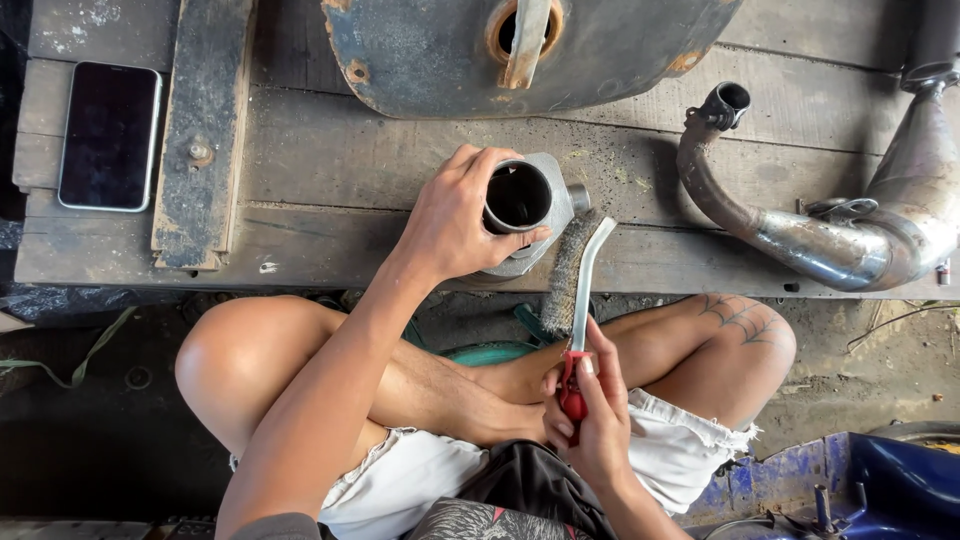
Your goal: Cleaning a motorcycle engine cylinder using a wire brush
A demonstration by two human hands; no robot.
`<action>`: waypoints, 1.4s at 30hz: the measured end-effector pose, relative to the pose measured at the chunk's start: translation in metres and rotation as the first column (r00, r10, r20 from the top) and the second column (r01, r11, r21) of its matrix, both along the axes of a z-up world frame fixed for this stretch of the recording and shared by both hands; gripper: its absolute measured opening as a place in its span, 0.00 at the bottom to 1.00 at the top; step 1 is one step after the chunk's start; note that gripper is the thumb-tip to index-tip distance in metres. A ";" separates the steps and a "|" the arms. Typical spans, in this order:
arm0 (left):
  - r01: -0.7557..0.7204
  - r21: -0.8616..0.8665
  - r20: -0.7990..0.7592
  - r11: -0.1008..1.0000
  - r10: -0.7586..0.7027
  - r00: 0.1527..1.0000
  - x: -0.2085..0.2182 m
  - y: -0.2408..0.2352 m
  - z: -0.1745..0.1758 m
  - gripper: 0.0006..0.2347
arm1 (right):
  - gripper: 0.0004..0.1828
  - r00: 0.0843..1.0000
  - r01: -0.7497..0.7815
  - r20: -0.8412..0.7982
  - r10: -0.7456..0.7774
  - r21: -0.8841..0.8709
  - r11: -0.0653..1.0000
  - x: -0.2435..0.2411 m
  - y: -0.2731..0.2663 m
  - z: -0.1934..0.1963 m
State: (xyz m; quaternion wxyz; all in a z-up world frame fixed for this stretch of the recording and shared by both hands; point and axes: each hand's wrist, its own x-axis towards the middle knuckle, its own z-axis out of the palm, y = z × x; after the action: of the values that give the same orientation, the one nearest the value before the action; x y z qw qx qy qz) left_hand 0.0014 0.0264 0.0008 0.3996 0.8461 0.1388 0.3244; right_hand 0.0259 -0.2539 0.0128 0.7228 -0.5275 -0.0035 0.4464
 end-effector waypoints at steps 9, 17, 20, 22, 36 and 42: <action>-0.061 -0.008 -0.029 0.998 0.061 0.998 0.001 -0.003 0.003 0.28 | 0.28 0.996 -0.057 0.057 0.072 -0.239 0.969 0.008 0.000 0.014; -0.059 -0.031 -0.033 0.998 0.058 0.998 0.002 -0.003 0.002 0.27 | 0.30 0.972 -0.161 0.111 0.205 -0.315 0.935 0.003 -0.004 0.018; -0.069 -0.006 -0.029 0.998 0.068 0.997 0.001 -0.005 0.000 0.27 | 0.28 0.983 -0.121 0.099 0.157 -0.297 0.947 0.010 -0.002 0.013; -0.082 -0.007 -0.035 0.997 0.081 0.996 0.002 -0.005 0.001 0.28 | 0.27 0.986 -0.079 0.112 0.121 -0.319 0.945 0.003 0.002 0.016; -0.100 -0.001 -0.012 0.995 0.100 0.995 0.003 -0.005 -0.001 0.27 | 0.29 0.964 -0.132 0.173 0.200 -0.342 0.930 -0.015 -0.001 0.009; -0.124 0.000 -0.015 0.992 0.124 0.992 0.003 -0.009 0.000 0.27 | 0.27 0.908 -0.061 0.385 0.163 -0.264 0.963 0.010 0.009 -0.016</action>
State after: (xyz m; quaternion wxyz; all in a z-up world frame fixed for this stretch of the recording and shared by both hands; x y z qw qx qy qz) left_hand 0.0049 0.0174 0.0004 0.3779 0.8381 0.1943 0.3421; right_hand 0.0357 -0.2453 -0.0033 0.6084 -0.6926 -0.1275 0.3659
